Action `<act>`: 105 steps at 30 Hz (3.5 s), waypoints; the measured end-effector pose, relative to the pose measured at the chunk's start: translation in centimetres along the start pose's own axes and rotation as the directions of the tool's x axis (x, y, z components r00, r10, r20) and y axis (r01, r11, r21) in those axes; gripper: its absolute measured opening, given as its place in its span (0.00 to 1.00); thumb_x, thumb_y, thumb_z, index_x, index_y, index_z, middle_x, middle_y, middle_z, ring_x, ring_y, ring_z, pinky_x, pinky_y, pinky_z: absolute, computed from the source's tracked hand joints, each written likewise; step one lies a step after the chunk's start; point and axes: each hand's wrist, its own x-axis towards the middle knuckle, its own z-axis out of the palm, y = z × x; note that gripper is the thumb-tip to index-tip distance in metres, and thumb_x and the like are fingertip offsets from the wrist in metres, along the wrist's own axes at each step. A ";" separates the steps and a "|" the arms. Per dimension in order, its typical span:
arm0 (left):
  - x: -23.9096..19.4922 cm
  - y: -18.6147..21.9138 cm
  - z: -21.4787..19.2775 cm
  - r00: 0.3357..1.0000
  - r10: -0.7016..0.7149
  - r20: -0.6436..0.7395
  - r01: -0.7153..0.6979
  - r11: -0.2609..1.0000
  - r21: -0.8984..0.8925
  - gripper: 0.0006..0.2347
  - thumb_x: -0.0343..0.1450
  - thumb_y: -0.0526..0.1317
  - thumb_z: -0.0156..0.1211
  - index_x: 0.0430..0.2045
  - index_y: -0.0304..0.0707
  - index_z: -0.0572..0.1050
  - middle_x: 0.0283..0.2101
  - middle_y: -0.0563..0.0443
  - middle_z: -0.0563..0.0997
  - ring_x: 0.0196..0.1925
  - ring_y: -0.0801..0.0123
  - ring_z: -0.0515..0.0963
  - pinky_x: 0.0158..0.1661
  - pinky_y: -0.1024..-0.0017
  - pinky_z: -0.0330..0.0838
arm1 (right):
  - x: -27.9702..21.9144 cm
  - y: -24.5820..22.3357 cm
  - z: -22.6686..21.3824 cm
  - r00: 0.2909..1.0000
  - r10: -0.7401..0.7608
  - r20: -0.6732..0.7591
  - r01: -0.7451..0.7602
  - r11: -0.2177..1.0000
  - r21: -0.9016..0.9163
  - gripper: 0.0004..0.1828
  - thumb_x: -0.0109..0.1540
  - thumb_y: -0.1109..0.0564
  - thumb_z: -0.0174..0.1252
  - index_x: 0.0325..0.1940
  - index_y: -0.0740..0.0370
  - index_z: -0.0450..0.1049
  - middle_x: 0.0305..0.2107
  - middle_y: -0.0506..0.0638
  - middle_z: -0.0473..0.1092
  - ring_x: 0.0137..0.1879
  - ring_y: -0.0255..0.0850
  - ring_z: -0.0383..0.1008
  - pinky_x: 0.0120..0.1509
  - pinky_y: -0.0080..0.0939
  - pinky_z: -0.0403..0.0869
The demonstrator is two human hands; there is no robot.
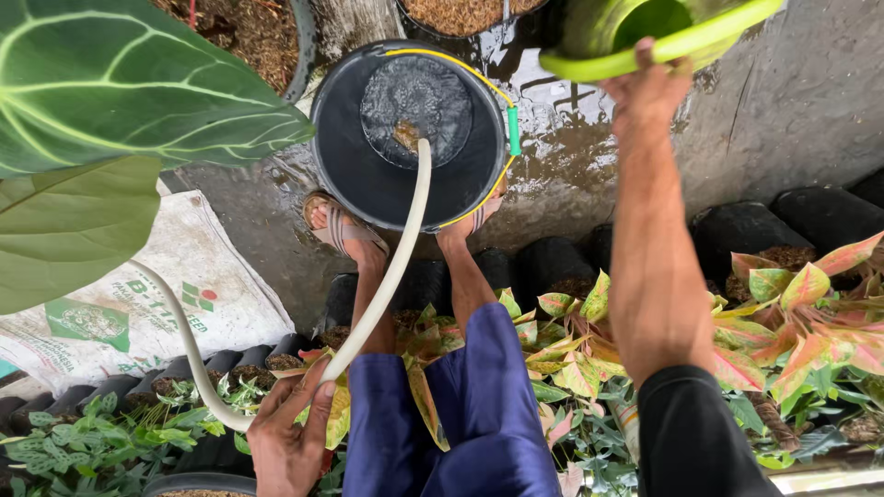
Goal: The person holds a white hose and fills a black bucket with water. They briefly use a sponge to agitate the water inside the bucket, then continue filling it. The person also picks up a green watering can and places it nearby.
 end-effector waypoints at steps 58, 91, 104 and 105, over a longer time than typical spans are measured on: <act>-1.2 -5.8 -22.1 0.725 0.629 0.281 -0.626 0.772 -0.114 0.13 0.73 0.44 0.61 0.49 0.42 0.83 0.27 0.45 0.79 0.27 0.52 0.79 0.30 0.59 0.72 | -62.4 2.5 10.4 0.983 0.173 0.067 -0.185 0.954 0.238 0.31 0.68 0.58 0.56 0.73 0.59 0.54 0.36 0.55 0.75 0.25 0.40 0.74 0.25 0.41 0.75; -11.5 -9.5 -23.9 0.800 0.587 0.125 -0.563 0.806 -0.185 0.15 0.72 0.46 0.62 0.52 0.43 0.81 0.25 0.44 0.78 0.27 0.59 0.81 0.35 0.61 0.72 | -68.0 -3.2 5.2 0.813 0.233 0.533 -0.409 0.881 0.238 0.38 0.69 0.60 0.46 0.79 0.41 0.38 0.33 0.55 0.70 0.35 0.47 0.76 0.42 0.55 0.80; -14.0 -10.5 -23.7 0.766 0.613 0.192 -0.572 0.787 -0.230 0.15 0.72 0.44 0.63 0.52 0.43 0.80 0.31 0.42 0.81 0.23 0.63 0.84 0.32 0.66 0.75 | -68.3 -0.5 1.9 0.832 0.204 0.515 -0.392 0.874 0.287 0.38 0.66 0.55 0.40 0.80 0.37 0.42 0.35 0.55 0.71 0.37 0.48 0.76 0.44 0.59 0.81; -14.0 -10.6 -23.6 0.769 0.606 0.205 -0.558 0.792 -0.248 0.15 0.72 0.44 0.63 0.52 0.44 0.80 0.31 0.42 0.81 0.24 0.64 0.84 0.32 0.67 0.76 | -68.2 -0.3 1.9 0.835 0.192 0.515 -0.384 0.874 0.299 0.38 0.66 0.55 0.41 0.80 0.37 0.43 0.34 0.55 0.71 0.36 0.48 0.76 0.43 0.59 0.81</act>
